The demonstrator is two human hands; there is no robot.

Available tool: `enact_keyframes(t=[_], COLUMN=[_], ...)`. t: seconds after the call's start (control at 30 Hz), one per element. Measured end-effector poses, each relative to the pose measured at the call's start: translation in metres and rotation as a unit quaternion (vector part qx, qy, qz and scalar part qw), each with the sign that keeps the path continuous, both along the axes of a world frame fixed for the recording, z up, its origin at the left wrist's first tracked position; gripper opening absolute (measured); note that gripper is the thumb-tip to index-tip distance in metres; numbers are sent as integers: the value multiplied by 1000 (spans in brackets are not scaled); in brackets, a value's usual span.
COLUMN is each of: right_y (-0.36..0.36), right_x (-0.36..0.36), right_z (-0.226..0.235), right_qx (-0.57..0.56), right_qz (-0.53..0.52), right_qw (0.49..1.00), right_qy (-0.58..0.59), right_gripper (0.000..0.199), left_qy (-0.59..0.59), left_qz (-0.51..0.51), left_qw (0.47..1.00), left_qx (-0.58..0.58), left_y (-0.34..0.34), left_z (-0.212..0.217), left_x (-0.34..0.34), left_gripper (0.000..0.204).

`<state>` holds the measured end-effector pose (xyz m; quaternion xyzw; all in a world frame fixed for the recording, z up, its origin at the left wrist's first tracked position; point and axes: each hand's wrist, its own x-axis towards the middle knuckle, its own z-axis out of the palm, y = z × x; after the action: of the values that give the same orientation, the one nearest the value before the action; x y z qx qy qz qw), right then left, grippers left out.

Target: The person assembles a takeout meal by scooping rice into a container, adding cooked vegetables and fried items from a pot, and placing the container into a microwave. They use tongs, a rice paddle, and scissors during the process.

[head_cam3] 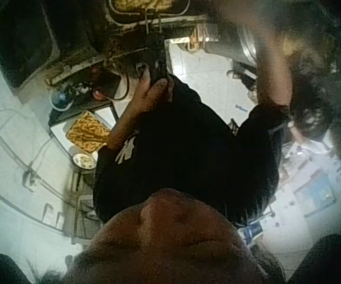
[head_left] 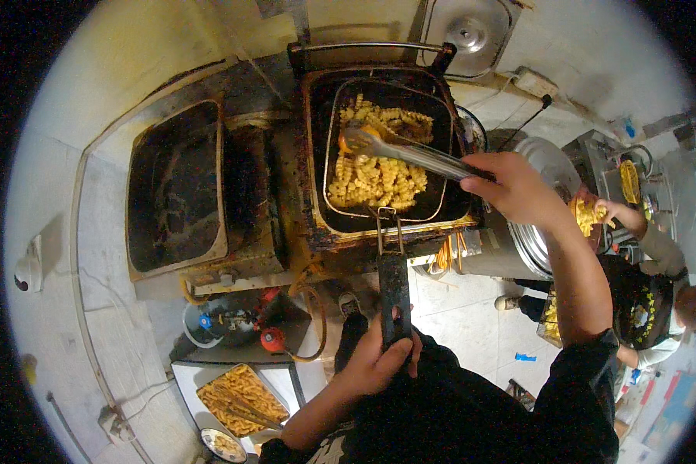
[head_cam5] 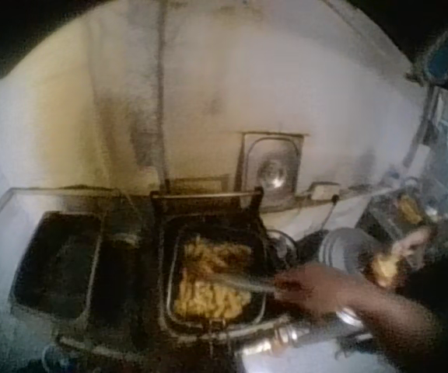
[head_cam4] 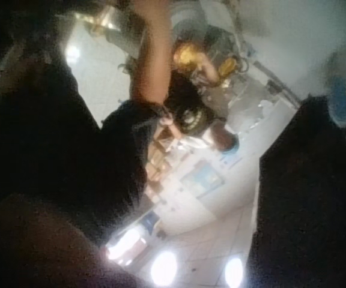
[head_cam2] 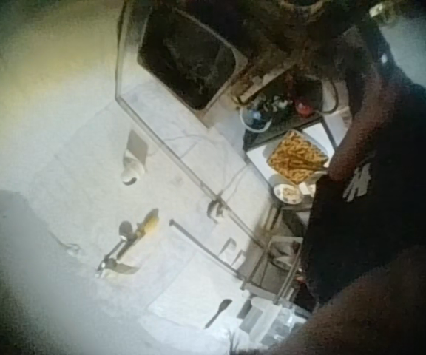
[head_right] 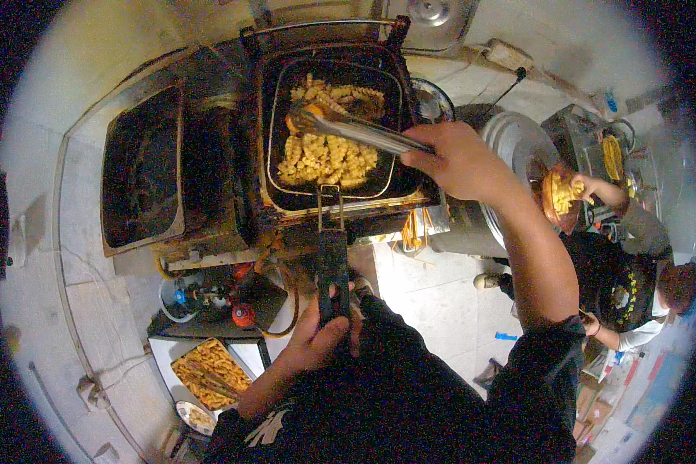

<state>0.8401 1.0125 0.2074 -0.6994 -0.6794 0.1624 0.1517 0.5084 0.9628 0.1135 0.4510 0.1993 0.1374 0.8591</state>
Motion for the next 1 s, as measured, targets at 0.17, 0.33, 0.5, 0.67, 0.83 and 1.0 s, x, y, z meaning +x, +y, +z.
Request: enact_keyframes(t=[0.17, 0.33, 0.5, 0.67, 0.83, 1.0], right_y=[-3, -6, -5, -3, -14, -23], right_x=[18, 28, 34, 41, 49, 51], right_z=[17, -4, -25, -21, -16, -19], right_qx=[-207, -135, -63, -107, -182, -151], right_qz=[-152, -126, -51, -60, -169, -157], right_qw=[944, 981, 996, 991, 924, 942], right_qy=[208, 63, -40, 58, 290, 257], right_gripper=[37, 45, 49, 43, 31, 34], left_qy=[30, 26, 28, 40, 17, 11], left_qz=[19, 31, 26, 51, 86, 108], left_qw=[998, 998, 998, 998, 993, 989], left_qx=[-44, -44, -40, -28, -80, -102], left_y=[5, 8, 7, 7, 15, 31], left_z=[10, 13, 10, 12, 19, 22], left_x=[2, 5, 6, 7, 12, 25], left_gripper=[43, 42, 43, 50, 49, 51])
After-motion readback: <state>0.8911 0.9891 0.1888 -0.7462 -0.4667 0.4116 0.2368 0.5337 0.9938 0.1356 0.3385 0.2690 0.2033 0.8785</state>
